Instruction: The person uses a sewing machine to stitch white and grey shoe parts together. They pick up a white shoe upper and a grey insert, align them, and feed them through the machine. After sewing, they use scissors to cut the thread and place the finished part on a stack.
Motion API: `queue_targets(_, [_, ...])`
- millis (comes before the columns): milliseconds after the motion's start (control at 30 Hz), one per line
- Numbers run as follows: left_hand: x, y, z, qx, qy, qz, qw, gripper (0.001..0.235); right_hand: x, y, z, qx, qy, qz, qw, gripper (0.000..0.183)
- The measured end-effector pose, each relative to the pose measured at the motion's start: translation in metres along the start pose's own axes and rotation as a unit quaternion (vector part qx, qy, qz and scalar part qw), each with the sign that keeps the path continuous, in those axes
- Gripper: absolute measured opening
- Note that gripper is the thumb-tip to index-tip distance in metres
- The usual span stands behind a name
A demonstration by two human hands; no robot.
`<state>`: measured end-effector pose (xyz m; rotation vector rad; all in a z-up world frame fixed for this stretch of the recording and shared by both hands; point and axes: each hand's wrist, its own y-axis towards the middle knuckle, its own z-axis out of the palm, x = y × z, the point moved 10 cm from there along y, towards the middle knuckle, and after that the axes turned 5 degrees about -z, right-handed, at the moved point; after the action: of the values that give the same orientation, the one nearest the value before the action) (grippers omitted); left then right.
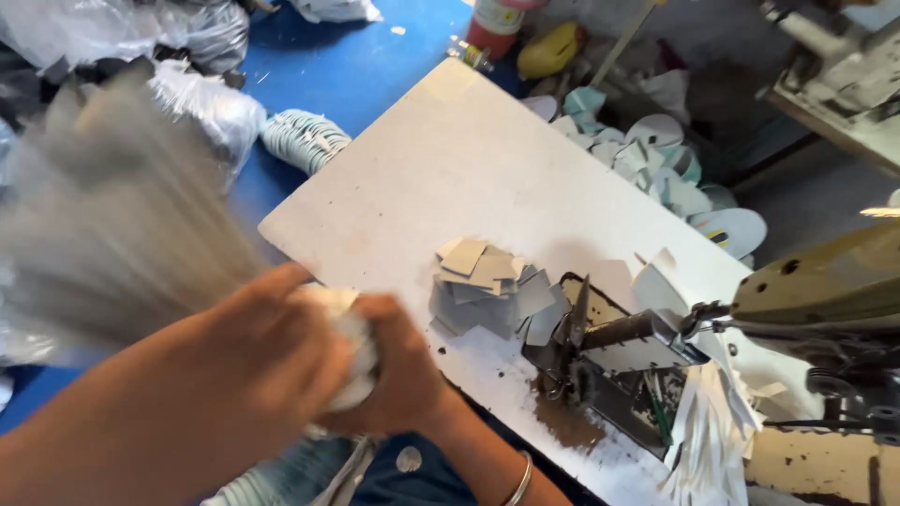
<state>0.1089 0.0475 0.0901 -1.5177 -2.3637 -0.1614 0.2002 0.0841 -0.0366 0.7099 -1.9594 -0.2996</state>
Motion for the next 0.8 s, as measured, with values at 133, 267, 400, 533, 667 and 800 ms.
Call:
queue_targets(133, [0.012,-0.032,-0.101,-0.316,-0.032,-0.036,0.947,0.027,-0.038,0.035,-0.048,-0.219,0.11,0.041,0.969,0.083])
queue_targets(267, [0.044,-0.039,-0.089,-0.436,-0.246,-0.125,0.856,0.02,-0.144,0.042,-0.031,-0.312,0.378,0.161,0.856,0.089])
queue_targets(400, [0.052,-0.001,0.112,-0.437,-0.486,-0.331,0.681,0.017,-0.247,-0.022,0.005,-0.361,0.358,0.437,0.742,0.076])
queue_targets(533, [-0.075,0.017,0.331,-0.298,-0.647,-0.442,0.545,0.017,-0.246,-0.02,-0.001,-0.285,0.351,0.445,0.773,0.079])
queue_targets(667, [-0.187,-0.002,0.414,-0.152,-0.656,-0.496,0.548,0.031,-0.25,-0.029,0.0,-0.176,0.43,0.404,0.788,0.076])
queue_targets(800, [-0.248,-0.011,0.432,-0.062,-0.626,-0.445,0.638,0.03,-0.263,-0.059,0.004,-0.159,0.375,0.431,0.805,0.064])
